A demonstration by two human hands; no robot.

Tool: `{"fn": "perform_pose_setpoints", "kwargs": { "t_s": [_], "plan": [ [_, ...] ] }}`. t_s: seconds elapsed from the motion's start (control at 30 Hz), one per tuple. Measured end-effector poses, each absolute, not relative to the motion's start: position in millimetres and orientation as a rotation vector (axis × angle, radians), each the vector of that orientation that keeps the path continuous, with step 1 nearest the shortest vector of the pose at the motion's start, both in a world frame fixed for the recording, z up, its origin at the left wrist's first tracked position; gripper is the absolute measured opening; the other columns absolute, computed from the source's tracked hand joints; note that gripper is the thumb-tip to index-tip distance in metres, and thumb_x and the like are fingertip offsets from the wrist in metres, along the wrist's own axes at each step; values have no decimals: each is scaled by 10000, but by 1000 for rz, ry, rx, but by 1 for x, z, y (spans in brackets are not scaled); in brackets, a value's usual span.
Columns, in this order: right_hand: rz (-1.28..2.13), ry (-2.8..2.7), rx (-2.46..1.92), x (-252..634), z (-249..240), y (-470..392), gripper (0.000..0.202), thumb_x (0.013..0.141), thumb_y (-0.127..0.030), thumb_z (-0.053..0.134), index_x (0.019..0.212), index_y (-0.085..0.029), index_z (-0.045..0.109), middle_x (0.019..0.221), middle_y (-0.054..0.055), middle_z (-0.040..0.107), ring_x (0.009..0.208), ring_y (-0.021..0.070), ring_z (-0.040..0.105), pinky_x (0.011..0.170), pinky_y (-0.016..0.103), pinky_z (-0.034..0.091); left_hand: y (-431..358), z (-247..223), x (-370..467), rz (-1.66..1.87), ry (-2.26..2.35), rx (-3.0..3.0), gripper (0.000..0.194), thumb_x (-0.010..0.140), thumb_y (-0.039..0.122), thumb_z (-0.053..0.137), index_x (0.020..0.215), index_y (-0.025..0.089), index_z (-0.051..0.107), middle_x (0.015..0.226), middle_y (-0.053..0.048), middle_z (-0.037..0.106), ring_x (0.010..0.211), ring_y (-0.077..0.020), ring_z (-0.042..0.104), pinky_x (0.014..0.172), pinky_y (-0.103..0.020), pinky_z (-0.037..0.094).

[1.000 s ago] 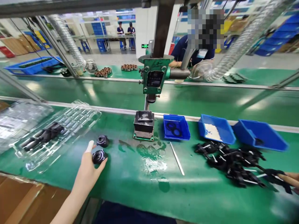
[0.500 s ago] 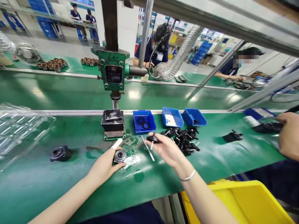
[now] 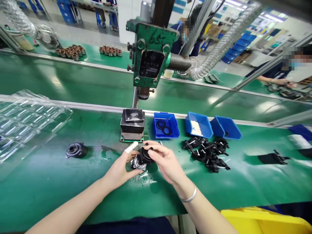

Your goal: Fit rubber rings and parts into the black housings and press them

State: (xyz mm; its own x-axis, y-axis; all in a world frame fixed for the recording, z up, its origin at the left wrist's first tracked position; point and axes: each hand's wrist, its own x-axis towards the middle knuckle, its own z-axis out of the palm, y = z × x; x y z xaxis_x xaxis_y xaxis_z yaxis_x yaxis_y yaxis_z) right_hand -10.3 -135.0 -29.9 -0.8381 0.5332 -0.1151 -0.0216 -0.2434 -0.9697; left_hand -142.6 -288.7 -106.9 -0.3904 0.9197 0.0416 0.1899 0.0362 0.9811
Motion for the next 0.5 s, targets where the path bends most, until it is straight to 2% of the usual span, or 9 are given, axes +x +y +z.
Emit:
{"fn": "perform_pose_setpoints", "kwargs": {
  "t_s": [0.2,0.33,0.4,0.5],
  "plan": [
    [1990,-1861,-474,-13,-42,-138,174,861,-379,772,1007,-285,787,1227,77,633,1242,231,571,1044,405,505,-290,-106,-143,1401,1662,1128,876,816,320,771,1518,255,251,1323,-119,620,1247,-280,613,1094,-505,504],
    [1691,-2113,-315,-9,-39,-138,147,925,-326,700,1055,-292,760,1252,80,619,1250,243,563,1068,451,484,-290,-108,-143,1384,1669,1176,776,837,313,749,1486,248,328,1347,-124,605,1253,-283,609,1078,-486,521],
    [1539,-2238,-256,-7,-40,-140,204,934,-297,687,1135,-292,720,1281,84,602,1265,253,548,1094,471,459,-290,-112,-142,1359,1695,1209,741,849,306,733,1478,244,346,1356,-132,594,1258,-291,604,1080,-493,516],
    [1482,-2278,-292,-5,-48,-144,359,924,-288,699,1269,-284,600,1288,96,578,1264,246,543,1070,447,494,-291,-117,-142,1339,1746,1283,735,863,276,711,1488,245,324,1353,-145,594,1261,-298,600,1066,-503,522]
  ]
}}
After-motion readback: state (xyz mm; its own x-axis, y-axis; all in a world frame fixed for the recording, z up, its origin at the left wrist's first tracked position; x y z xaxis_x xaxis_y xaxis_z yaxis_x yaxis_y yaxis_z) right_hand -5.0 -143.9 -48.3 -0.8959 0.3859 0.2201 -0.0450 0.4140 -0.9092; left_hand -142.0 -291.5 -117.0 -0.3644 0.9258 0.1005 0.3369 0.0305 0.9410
